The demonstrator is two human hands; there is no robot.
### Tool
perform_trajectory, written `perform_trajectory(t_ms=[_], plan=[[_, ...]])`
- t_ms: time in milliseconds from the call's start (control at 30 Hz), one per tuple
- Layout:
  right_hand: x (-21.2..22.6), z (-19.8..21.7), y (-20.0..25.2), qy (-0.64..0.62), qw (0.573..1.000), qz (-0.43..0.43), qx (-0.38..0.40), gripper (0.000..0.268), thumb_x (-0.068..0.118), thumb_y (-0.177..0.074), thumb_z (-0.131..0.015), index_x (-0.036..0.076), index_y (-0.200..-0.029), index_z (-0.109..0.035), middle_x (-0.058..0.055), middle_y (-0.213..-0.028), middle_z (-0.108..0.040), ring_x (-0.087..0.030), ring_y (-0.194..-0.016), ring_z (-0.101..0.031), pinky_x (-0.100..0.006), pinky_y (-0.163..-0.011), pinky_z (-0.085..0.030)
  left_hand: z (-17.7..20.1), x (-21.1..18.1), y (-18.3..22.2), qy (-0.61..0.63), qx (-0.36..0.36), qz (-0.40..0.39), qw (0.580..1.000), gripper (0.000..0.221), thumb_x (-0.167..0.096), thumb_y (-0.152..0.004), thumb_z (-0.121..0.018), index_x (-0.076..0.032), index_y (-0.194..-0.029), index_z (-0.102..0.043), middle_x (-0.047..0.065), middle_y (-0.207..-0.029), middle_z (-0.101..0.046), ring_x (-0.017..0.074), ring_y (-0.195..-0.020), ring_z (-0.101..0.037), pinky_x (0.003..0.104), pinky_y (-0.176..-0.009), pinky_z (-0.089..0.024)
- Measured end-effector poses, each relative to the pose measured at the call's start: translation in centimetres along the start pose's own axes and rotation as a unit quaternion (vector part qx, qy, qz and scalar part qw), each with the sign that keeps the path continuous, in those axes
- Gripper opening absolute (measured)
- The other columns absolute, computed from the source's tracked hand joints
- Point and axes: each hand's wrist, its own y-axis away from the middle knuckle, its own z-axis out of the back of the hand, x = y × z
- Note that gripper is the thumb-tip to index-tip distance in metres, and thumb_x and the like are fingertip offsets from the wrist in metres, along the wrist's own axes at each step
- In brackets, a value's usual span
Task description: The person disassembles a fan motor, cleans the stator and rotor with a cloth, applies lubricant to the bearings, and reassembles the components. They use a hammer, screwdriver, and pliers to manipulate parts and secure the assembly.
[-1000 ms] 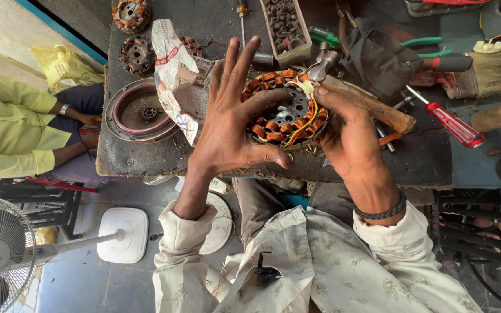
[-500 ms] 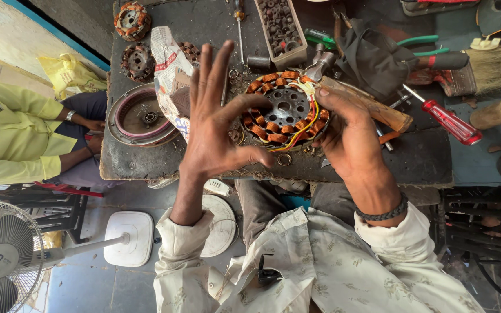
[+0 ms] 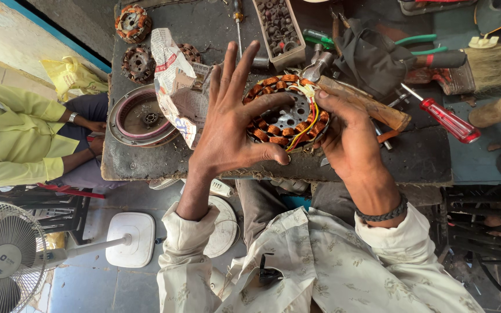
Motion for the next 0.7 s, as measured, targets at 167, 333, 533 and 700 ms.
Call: perform_trajectory(t_ms=[167,333,533,700], plan=[[0.0,-0.2,0.1,0.002,1.000,0.016,-0.012,0.023,0.012,-0.099,-0.064,0.001,-0.118,-0.067,-0.005,-0.107,-0.072,-0.012,-0.094,-0.071,-0.026,-0.079,-0.060,-0.1,-0.4,0.8,0.019,-0.023,-0.011,0.999,0.094,-0.097,-0.061,-0.058,-0.030,-0.122,-0.083,0.016,-0.177,-0.014,0.0422,-0.162,0.001,0.067,-0.133,-0.002],[-0.2,-0.2,0.2,-0.002,1.000,0.015,-0.019,0.022,0.010,-0.099,-0.064,-0.001,-0.118,-0.066,-0.005,-0.105,-0.072,-0.012,-0.092,-0.072,-0.026,-0.080,-0.060,0.0,0.9,1.9,0.032,-0.040,0.001,0.999,0.094,-0.098,-0.065,-0.054,-0.027,-0.120,-0.083,0.017,-0.173,-0.015,0.0404,-0.163,0.002,0.067,-0.133,-0.003],[-0.2,0.1,0.5,0.026,0.999,0.022,-0.002,0.022,0.014,-0.101,-0.066,-0.002,-0.115,-0.069,-0.005,-0.094,-0.073,-0.011,-0.072,-0.070,-0.025,-0.056,-0.056,-0.3,1.7,2.2,0.022,-0.042,0.032,0.998,0.096,-0.098,-0.066,-0.052,-0.028,-0.123,-0.082,0.015,-0.174,-0.017,0.0395,-0.163,0.002,0.068,-0.133,-0.006],[-0.4,0.0,0.8,0.046,0.998,0.027,-0.014,0.024,0.016,-0.100,-0.066,-0.002,-0.114,-0.070,-0.005,-0.096,-0.073,-0.011,-0.074,-0.070,-0.026,-0.056,-0.055,-1.7,0.4,1.2,-0.008,-0.007,0.007,1.000,0.098,-0.097,-0.065,-0.054,-0.031,-0.133,-0.078,0.018,-0.176,-0.013,0.0428,-0.163,0.002,0.076,-0.131,-0.001]])
